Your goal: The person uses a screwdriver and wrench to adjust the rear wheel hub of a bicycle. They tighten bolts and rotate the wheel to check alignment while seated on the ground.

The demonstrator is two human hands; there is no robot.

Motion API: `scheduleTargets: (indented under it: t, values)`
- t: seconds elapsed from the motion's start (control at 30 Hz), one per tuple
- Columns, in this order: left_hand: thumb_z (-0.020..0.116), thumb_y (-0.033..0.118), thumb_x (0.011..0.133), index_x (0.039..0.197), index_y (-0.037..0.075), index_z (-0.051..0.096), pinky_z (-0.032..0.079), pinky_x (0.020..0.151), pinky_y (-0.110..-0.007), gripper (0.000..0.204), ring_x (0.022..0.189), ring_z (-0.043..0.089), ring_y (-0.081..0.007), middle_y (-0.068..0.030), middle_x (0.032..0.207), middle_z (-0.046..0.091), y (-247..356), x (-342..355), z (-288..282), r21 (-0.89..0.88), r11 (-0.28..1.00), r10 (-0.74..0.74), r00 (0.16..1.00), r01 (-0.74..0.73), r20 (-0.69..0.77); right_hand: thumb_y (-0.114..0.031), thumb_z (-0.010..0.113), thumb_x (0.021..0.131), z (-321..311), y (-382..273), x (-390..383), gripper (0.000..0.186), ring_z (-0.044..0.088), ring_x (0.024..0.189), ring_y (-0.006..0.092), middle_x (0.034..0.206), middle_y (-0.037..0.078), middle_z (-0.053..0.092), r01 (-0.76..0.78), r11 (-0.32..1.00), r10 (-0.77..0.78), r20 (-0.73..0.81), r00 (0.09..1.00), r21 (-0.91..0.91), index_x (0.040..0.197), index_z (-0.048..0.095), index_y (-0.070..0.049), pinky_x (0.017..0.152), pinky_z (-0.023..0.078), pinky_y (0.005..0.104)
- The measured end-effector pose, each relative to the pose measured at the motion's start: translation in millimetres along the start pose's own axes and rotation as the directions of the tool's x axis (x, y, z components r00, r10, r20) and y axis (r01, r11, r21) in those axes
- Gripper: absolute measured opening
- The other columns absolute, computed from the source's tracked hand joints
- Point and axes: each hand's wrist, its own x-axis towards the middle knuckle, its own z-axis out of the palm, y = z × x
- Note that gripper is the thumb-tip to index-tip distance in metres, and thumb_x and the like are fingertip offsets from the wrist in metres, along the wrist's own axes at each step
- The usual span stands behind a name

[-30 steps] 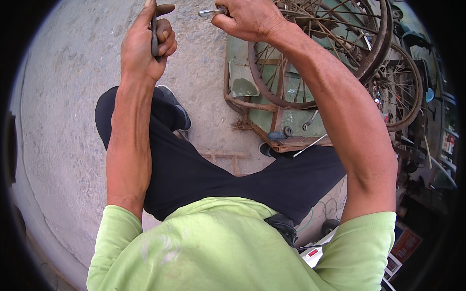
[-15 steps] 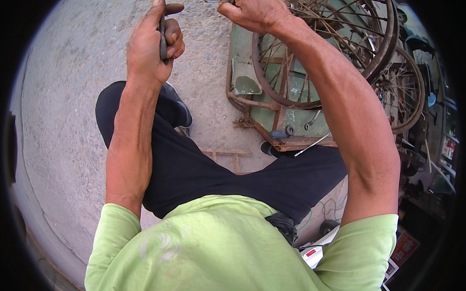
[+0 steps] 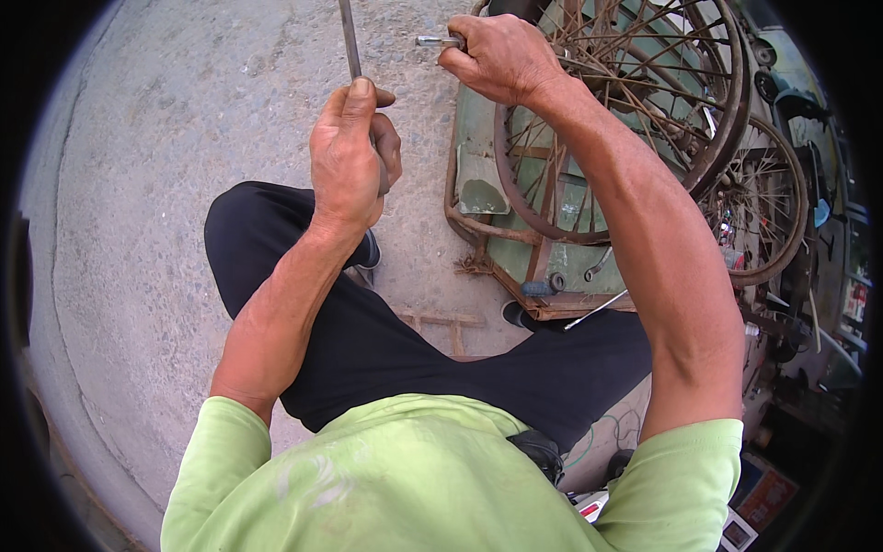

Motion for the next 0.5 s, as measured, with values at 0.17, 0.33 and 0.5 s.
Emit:
scheduleTargets:
  t: [0.17, 0.33, 0.5]
  values:
    - [0.056, 0.042, 0.107, 0.104, -0.001, 0.062, 0.029, 0.038, -0.027, 0.043, 0.039, 0.036, -0.0075, 0.0014, 0.053, 0.046, -11, 1, 12, 0.119, 0.987, -0.114, 0.993, 0.109, 0.034, -0.036, 0.062, 0.090, -8, -1, -4, 0.033, 0.069, 0.072, 0.0420, 0.076, 0.022, 0.069, -0.038, 0.999, 0.039, 0.079, 0.996, -0.015, 0.091, 0.068, -0.004, 0.066, 0.056, 0.0514]
    - [0.056, 0.041, 0.108, 0.107, 0.000, 0.061, 0.027, 0.039, -0.024, 0.041, 0.042, 0.035, -0.0063, 0.0025, 0.056, 0.045, -3, 11, 5, -0.006, 0.998, -0.065, 0.998, 0.065, 0.010, -0.035, 0.062, 0.090, -10, -8, -5, 0.032, 0.070, 0.068, 0.0398, 0.071, 0.019, 0.068, -0.032, 0.999, 0.032, 0.053, 0.998, 0.004, 0.088, 0.069, -0.004, 0.063, 0.056, 0.0489]
    - [0.056, 0.041, 0.107, 0.106, 0.000, 0.061, 0.031, 0.040, -0.027, 0.041, 0.044, 0.040, -0.0086, -0.0001, 0.058, 0.049, 7, 18, 2, -0.102, 0.982, -0.164, 0.986, 0.159, -0.037, -0.034, 0.063, 0.087, -12, -41, -13, 0.030, 0.069, 0.069, 0.0379, 0.071, 0.017, 0.067, 0.087, 0.993, -0.084, -0.049, 0.995, 0.079, 0.083, 0.067, -0.005, 0.063, 0.055, 0.0488]
